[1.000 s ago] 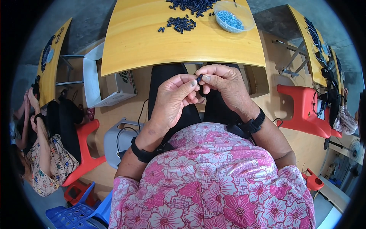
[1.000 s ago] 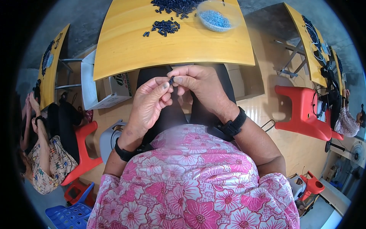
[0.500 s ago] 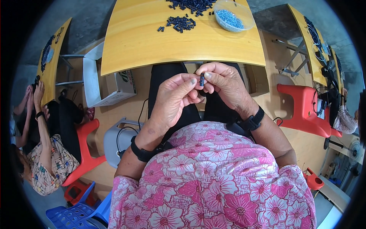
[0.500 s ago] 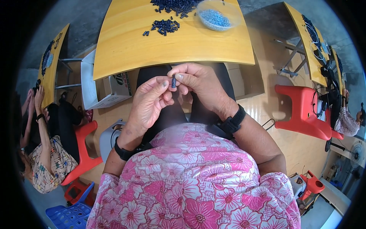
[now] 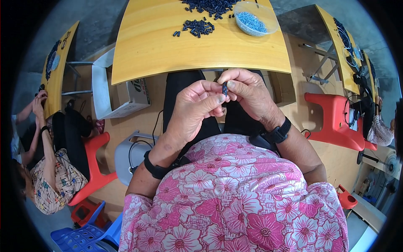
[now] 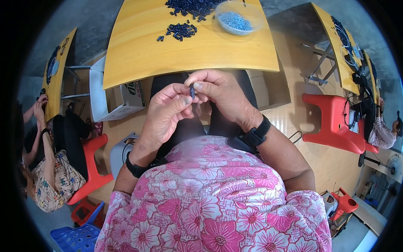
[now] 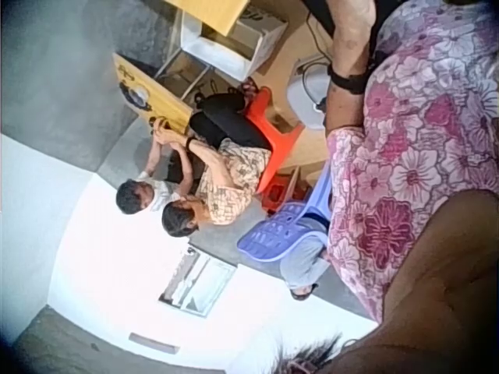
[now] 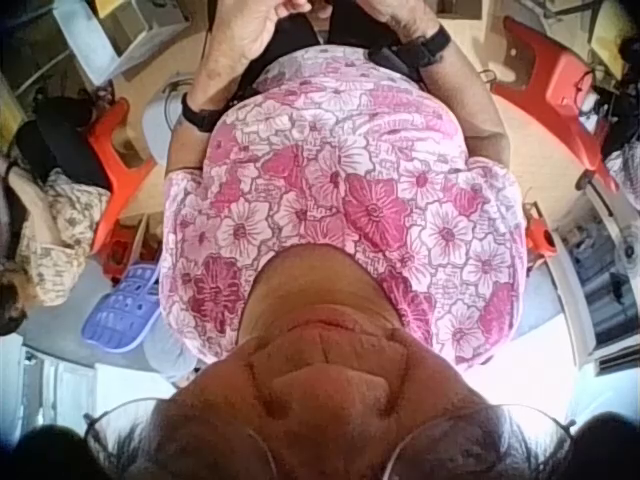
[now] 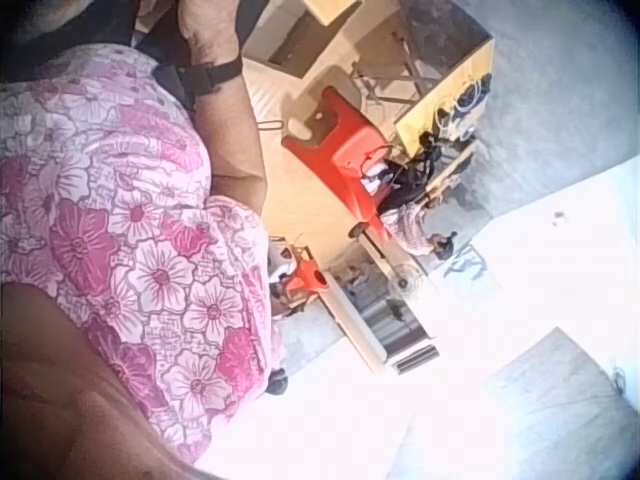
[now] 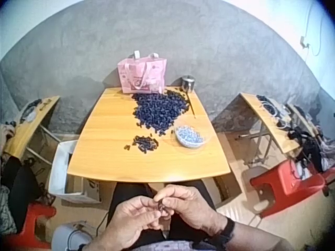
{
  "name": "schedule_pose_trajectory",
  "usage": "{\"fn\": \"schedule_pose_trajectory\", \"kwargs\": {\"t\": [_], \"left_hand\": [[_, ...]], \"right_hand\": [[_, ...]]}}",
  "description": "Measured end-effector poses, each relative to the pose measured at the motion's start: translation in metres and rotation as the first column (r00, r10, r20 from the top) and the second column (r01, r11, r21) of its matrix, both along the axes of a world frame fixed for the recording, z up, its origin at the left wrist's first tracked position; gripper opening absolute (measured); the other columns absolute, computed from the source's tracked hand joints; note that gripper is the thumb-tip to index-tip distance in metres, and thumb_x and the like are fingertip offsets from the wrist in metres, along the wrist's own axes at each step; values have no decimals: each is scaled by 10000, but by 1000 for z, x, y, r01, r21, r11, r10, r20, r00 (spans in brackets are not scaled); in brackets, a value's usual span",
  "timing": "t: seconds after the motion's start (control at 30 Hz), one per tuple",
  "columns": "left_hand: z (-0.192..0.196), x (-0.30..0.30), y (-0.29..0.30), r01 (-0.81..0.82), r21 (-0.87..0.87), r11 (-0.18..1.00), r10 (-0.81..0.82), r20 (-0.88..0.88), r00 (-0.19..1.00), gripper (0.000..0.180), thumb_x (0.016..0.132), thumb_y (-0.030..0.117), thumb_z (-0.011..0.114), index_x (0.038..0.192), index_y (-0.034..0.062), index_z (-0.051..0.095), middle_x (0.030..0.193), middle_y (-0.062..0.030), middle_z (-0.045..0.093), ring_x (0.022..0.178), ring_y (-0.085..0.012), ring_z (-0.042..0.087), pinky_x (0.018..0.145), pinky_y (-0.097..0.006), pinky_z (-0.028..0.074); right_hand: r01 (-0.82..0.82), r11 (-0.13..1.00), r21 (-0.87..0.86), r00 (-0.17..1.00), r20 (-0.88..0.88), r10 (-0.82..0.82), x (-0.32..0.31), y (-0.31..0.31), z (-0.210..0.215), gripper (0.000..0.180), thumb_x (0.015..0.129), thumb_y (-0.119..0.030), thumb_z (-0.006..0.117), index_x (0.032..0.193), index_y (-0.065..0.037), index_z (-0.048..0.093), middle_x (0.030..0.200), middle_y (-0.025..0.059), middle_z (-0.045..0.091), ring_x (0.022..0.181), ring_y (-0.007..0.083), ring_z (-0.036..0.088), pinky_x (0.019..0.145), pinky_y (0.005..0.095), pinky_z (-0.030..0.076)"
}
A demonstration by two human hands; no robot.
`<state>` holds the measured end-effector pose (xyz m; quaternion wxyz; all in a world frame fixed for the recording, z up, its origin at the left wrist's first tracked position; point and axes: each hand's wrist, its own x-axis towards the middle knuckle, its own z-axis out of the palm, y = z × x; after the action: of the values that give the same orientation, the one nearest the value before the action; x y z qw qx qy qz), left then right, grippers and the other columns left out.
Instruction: Assembling small blue and black plastic components.
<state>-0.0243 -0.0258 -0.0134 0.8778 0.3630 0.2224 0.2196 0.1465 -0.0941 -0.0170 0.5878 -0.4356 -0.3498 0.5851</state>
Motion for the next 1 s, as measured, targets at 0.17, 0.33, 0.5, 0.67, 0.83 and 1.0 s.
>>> {"fn": "schedule_pose_trajectory", "kwargs": {"t": [0.17, 0.33, 0.5, 0.67, 0.83, 1.0], "left_hand": [[2, 0, -1, -21, 57, 998, 23, -33, 999, 193, 859, 41, 654, 1029, -9, 577, 893, -89, 644, 710, -83, 604, 646, -231, 525], [1, 1, -2, -53, 180, 982, 59, -28, 998, 217, 828, -4, 671, 1023, -25, 577, 871, -69, 617, 720, -88, 600, 660, -224, 519], [1, 1, -3, -69, 256, 964, 79, -29, 996, 238, 822, -22, 669, 1040, -31, 575, 884, -70, 611, 762, -91, 602, 679, -220, 520], [2, 0, -3, -69, 273, 960, 81, -33, 996, 241, 822, -26, 665, 1046, -35, 574, 892, -68, 613, 794, -95, 608, 696, -217, 523], [0, 0, -4, -72, 312, 947, 85, -27, 996, 207, 831, -16, 651, 1024, 11, 580, 911, -71, 633, 822, -113, 619, 663, -207, 516], [2, 1, -5, -87, 278, 957, 95, -13, 995, 227, 829, -28, 653, 1044, -14, 580, 909, -71, 623, 822, -107, 618, 680, -216, 525]], "right_hand": [[1, 999, 42, 995, 97, -5, 0, -1, 2, 183, 912, -150, 588, 1012, -10, 649, 745, -9, 565, 674, 62, 500, 608, 204, 435], [-20, 998, 68, 993, 120, 12, 1, -1, 1, 181, 905, -157, 596, 1003, -15, 651, 743, -8, 568, 673, 61, 509, 599, 201, 443], [-10, 997, 77, 994, 110, 2, -1, -1, 1, 182, 906, -161, 594, 1004, -19, 651, 746, -8, 569, 674, 58, 513, 588, 193, 443], [-11, 998, 63, 997, 81, 5, -2, -1, 0, 176, 907, -150, 586, 1005, -18, 648, 768, -2, 583, 683, 57, 520, 588, 194, 446], [-25, 998, 52, 998, 56, 22, -2, -1, 0, 190, 914, -166, 581, 1015, -19, 645, 777, 1, 591, 685, 60, 524, 589, 198, 447], [-12, 999, 39, 998, 55, 10, -1, -2, -2, 205, 921, -184, 580, 1029, -20, 640, 779, 2, 596, 685, 62, 534, 585, 196, 446]]}}
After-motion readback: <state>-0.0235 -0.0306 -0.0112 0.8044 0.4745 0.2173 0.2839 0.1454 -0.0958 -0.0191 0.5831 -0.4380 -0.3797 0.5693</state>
